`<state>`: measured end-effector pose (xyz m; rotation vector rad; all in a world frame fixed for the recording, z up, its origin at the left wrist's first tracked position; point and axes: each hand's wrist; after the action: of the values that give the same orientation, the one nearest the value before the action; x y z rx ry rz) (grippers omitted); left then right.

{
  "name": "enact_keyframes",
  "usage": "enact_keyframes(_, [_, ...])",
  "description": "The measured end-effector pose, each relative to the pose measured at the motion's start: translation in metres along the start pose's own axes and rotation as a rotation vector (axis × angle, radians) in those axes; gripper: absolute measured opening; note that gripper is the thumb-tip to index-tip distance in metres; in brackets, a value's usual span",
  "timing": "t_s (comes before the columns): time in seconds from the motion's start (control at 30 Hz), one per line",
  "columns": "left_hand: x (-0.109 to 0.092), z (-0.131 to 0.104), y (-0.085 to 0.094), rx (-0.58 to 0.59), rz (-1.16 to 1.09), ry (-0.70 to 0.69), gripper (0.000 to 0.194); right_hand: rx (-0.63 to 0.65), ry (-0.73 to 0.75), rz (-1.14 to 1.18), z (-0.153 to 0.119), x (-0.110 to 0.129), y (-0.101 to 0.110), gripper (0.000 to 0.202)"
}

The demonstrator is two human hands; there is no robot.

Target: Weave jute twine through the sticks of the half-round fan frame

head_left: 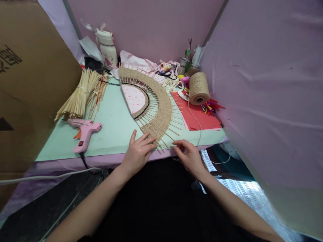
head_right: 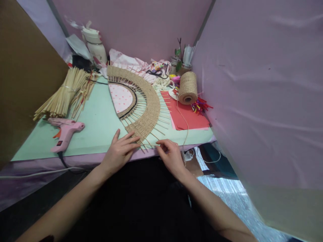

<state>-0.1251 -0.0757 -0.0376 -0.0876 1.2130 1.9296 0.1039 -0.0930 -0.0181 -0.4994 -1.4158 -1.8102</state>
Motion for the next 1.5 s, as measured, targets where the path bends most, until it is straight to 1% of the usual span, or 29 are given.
enact_keyframes(0.07, [-0.001, 0.0, 0.0, 0.001, 0.002, 0.007, 0.018, 0.033, 0.08, -0.071, -0.005, 0.003, 0.003, 0.009])
enact_keyframes(0.13, [-0.003, 0.001, 0.001, 0.003, 0.002, 0.018, 0.016, 0.091, 0.177, -0.129, -0.01, 0.008, 0.005, 0.008])
enact_keyframes(0.23, [-0.004, 0.001, 0.001, 0.005, 0.002, 0.038, 0.015, 0.144, 0.266, -0.147, -0.017, 0.015, 0.005, 0.009])
enact_keyframes(0.33, [-0.006, 0.002, 0.001, 0.01, 0.005, 0.048, 0.015, 0.174, 0.271, -0.14, -0.022, 0.017, 0.0, 0.009])
enact_keyframes(0.47, [-0.006, 0.002, 0.002, 0.006, 0.007, 0.046, 0.014, 0.239, 0.237, -0.17, -0.022, 0.011, -0.007, 0.013])
enact_keyframes(0.53, [-0.007, 0.002, 0.002, 0.0, 0.005, 0.048, 0.015, 0.219, 0.219, -0.21, -0.02, 0.008, -0.006, 0.015])
enact_keyframes(0.63, [-0.007, 0.002, 0.002, -0.001, 0.004, 0.056, 0.015, 0.133, 0.211, -0.297, -0.014, 0.006, -0.002, 0.017])
enact_keyframes(0.7, [-0.007, 0.002, 0.002, 0.004, 0.005, 0.059, 0.015, 0.079, 0.231, -0.346, -0.011, 0.007, 0.001, 0.015])
enact_keyframes(0.8, [-0.006, 0.002, 0.002, 0.003, 0.004, 0.054, 0.015, 0.037, 0.266, -0.385, -0.005, 0.007, 0.003, 0.014])
enact_keyframes(1.0, [-0.005, 0.002, 0.001, 0.007, 0.003, 0.042, 0.015, -0.031, 0.295, -0.432, 0.019, 0.005, -0.005, 0.017])
enact_keyframes(1.17, [-0.005, 0.0, 0.002, 0.033, 0.024, 0.028, 0.015, -0.026, 0.285, -0.451, 0.042, 0.005, -0.015, 0.02])
enact_keyframes(1.33, [-0.009, 0.002, 0.004, 0.071, 0.065, 0.025, 0.014, -0.029, 0.268, -0.457, 0.049, 0.002, -0.021, 0.019])
enact_keyframes(1.4, [-0.008, 0.006, 0.005, 0.103, 0.079, -0.014, 0.014, -0.028, 0.26, -0.455, 0.049, 0.0, -0.022, 0.018])
enact_keyframes(1.5, [-0.004, 0.012, 0.005, 0.171, 0.061, -0.139, 0.015, -0.03, 0.256, -0.463, 0.049, -0.001, -0.021, 0.017])
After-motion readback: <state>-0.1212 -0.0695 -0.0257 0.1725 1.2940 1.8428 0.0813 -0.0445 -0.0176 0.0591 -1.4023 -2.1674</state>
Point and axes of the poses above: each hand's wrist, its own z-axis towards the middle knuckle, its own y-axis out of the back of the hand, x = y × z, and after that the axes turned 5 degrees about y, right-handed
